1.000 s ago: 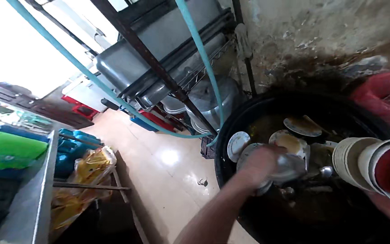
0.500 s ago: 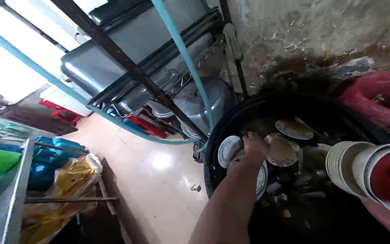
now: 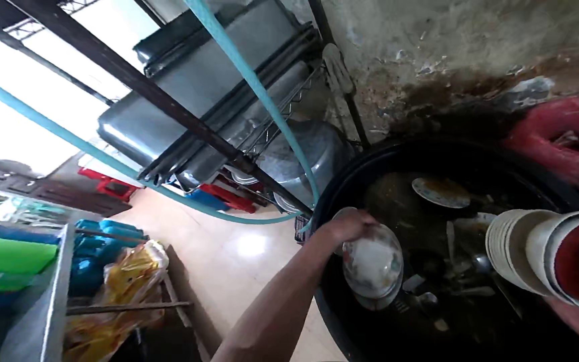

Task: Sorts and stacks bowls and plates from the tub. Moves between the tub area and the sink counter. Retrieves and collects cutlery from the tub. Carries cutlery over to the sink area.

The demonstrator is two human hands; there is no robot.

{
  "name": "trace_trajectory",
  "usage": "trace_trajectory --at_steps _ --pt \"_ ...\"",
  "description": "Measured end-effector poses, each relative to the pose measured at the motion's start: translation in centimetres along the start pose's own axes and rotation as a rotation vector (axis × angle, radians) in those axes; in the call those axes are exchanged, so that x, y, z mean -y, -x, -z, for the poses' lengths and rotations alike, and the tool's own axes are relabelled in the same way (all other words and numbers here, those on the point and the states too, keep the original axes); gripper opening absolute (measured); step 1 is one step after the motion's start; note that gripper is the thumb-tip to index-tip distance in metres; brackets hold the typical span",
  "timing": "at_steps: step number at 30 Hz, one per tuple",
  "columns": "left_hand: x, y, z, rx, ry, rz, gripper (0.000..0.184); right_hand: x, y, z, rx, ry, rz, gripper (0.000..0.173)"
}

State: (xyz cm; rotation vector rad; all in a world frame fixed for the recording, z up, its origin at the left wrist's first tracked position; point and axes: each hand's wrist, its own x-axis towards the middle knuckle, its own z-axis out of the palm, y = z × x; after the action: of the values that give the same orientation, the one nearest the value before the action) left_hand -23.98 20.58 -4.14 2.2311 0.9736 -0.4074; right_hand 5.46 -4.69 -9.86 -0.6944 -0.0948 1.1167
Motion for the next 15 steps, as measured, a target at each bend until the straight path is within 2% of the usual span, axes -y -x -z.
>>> trace_trajectory --at_steps 2,4,6,8,10,12,15 --pt "1.0 -0.8 -1.9 0.024 -0.097 -0.05 0.026 -0.1 0.0 0.2 0.002 -0.001 -0.003 0.037" --pt "-0.2 -2.2 -1.9 -0.057 -0.127 -0.044 0.028 0.0 0.0 0.1 -0.025 -0.005 0.007 0.036" --pt "-3.7 -3.5 -0.8 -0.183 -0.014 0.058 0.032 0.0 0.1 -0.1 -0.049 0.003 0.02 0.038" --pt "-6.3 -6.6 -0.5 -0.253 0.103 0.231 0.051 0.1 0.1 -0.2 -0.047 0.007 0.03 0.04" --pt "-8.3 -10.0 -1.5 -0.249 0.193 0.404 0.069 0.2 0.1 0.0 -0.037 0.034 0.048 0.04" --pt "-9.4 -12.6 -3.2 -0.255 0.347 0.467 0.066 0.2 0.0 0.3 -0.029 0.068 0.067 0.039" --pt "-10.7 -13.4 -3.3 -0.359 0.608 0.458 0.047 0.2 0.1 0.2 -0.053 0.052 0.035 0.037"
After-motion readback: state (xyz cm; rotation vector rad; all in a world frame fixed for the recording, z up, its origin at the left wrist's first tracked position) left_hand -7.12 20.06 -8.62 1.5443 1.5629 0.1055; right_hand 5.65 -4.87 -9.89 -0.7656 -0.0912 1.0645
